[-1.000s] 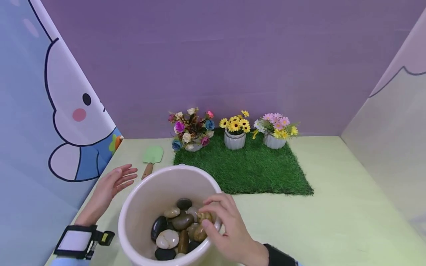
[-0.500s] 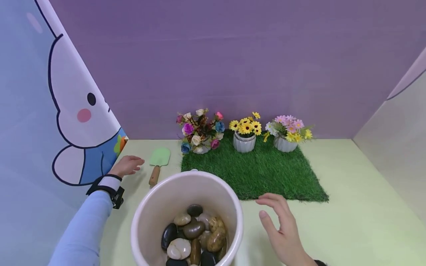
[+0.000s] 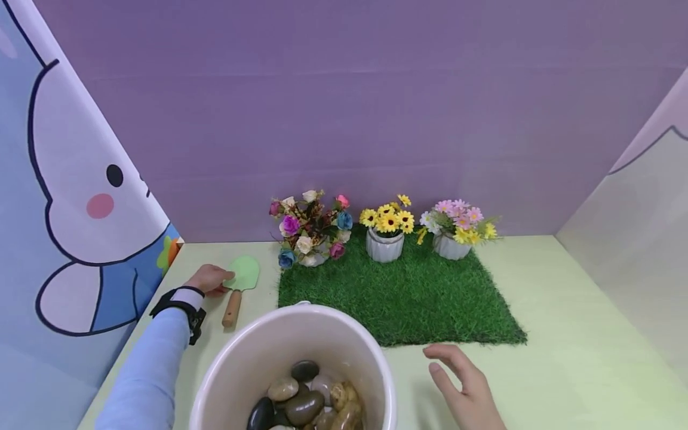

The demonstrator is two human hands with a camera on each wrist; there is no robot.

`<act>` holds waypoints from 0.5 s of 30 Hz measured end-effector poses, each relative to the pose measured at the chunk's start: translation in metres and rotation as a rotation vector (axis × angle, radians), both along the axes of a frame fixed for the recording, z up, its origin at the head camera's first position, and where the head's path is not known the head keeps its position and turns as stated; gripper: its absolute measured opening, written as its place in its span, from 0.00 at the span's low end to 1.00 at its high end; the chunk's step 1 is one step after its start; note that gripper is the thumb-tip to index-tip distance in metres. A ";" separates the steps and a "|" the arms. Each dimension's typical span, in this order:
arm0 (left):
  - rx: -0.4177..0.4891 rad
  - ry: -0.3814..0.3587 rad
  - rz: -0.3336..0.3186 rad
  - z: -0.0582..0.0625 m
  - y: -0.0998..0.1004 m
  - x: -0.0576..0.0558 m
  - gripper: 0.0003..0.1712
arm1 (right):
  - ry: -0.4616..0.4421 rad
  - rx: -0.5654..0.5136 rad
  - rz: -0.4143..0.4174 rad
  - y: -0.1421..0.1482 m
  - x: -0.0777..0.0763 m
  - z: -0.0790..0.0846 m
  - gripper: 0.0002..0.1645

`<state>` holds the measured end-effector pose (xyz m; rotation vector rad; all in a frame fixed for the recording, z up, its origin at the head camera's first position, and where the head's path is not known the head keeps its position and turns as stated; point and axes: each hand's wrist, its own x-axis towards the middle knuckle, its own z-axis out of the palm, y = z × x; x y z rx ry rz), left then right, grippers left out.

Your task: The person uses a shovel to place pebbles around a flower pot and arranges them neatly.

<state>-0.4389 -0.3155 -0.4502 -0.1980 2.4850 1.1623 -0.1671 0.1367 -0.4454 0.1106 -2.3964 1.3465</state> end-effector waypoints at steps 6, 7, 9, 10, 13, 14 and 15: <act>-0.021 0.016 0.048 -0.007 0.002 -0.006 0.24 | -0.227 0.024 0.095 0.006 -0.005 -0.012 0.11; -0.028 0.022 0.050 -0.008 0.002 -0.005 0.23 | -0.202 0.041 0.124 0.007 -0.004 -0.015 0.11; -0.040 0.033 0.055 -0.010 0.001 -0.004 0.18 | -0.125 0.081 0.177 0.009 -0.003 -0.021 0.11; -0.046 0.041 0.059 -0.010 0.001 -0.003 0.16 | -0.084 0.098 0.197 0.010 -0.003 -0.023 0.11; -0.084 0.084 0.040 -0.007 0.003 -0.003 0.12 | -0.043 0.132 0.251 0.014 -0.002 -0.028 0.11; -0.097 0.103 0.033 -0.005 0.005 -0.004 0.13 | -0.048 0.136 0.266 0.015 -0.002 -0.029 0.11; -0.117 0.129 0.020 -0.002 0.007 -0.005 0.15 | -0.057 0.141 0.279 0.016 -0.003 -0.029 0.11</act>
